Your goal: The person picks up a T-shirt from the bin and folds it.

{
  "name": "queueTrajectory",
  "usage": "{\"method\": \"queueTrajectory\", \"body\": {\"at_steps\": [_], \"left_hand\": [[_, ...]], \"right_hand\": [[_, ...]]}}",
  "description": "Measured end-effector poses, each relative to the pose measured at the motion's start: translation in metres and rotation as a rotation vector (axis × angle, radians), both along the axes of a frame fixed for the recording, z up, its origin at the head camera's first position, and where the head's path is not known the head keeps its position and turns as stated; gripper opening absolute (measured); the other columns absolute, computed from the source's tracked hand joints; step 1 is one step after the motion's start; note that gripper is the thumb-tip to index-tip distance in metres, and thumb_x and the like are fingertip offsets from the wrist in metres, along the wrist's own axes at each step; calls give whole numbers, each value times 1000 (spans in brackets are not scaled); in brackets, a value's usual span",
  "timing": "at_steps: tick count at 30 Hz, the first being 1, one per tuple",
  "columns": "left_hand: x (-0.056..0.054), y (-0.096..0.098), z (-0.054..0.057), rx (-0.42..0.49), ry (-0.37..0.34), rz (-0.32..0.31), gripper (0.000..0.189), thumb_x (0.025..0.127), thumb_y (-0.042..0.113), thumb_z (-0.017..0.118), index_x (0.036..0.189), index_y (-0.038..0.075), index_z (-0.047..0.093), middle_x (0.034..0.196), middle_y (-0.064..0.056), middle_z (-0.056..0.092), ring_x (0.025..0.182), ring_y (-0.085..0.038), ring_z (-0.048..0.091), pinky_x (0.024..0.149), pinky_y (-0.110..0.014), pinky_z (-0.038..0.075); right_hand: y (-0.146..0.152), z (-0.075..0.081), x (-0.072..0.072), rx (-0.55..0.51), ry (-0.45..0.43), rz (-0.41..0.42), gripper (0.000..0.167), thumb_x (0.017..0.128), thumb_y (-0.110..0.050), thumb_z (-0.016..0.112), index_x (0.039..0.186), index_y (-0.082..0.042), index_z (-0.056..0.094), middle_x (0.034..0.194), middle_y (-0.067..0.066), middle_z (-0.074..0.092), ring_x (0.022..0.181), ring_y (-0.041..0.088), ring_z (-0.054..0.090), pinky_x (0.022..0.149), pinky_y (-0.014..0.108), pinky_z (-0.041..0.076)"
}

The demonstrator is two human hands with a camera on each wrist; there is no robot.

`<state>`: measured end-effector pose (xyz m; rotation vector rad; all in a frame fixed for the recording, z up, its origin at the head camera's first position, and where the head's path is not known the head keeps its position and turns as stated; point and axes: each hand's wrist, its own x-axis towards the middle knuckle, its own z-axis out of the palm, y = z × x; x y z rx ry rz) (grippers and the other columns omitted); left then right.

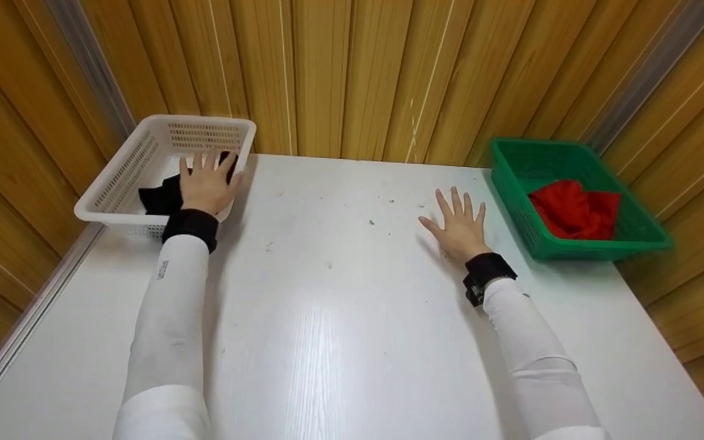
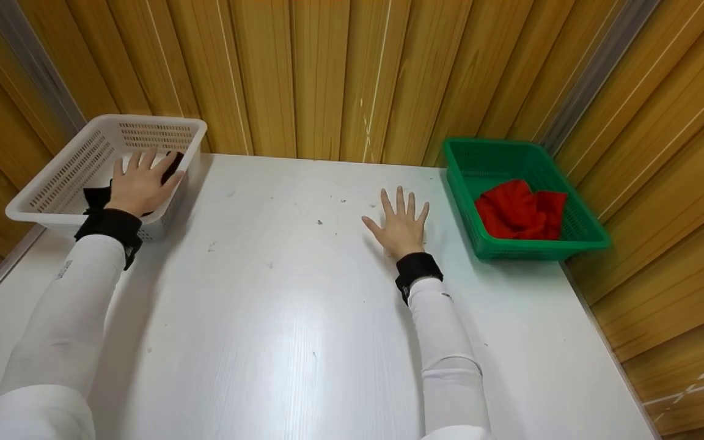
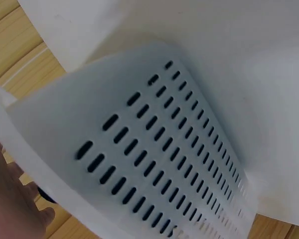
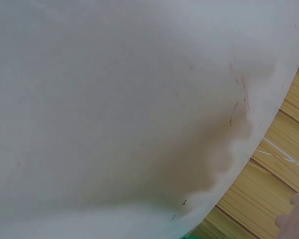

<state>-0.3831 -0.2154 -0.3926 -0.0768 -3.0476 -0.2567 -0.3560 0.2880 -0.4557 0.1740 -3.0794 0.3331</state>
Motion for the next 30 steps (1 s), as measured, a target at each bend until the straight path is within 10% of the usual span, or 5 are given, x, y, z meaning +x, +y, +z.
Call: {"method": "queueTrajectory", "body": {"at_steps": [7,17,30], "left_hand": [[9,-18,2,25,-153,98,67,109,48,24,165,14,12,168,-33,7,155,-58,6,126,-71,4],[19,-33,-2,128,-270,180,90,101,46,52,165,16,-4,158,-50,7,135,-80,23,109,-88,21],[6,-27,-12,183,-249,280,67,96,10,52,157,8,23,146,-49,39,134,-61,47,103,-67,49]], "right_hand": [[7,-7,3,-9,-14,-11,85,104,-67,34,167,-19,4,174,19,-6,160,47,-6,123,71,-14],[9,-5,4,-7,14,-17,84,104,-65,37,167,-18,6,174,21,-2,160,48,-2,124,72,-13],[10,-2,4,0,3,-33,85,103,-67,36,167,-19,6,174,20,-2,160,49,-3,123,72,-12]]}}
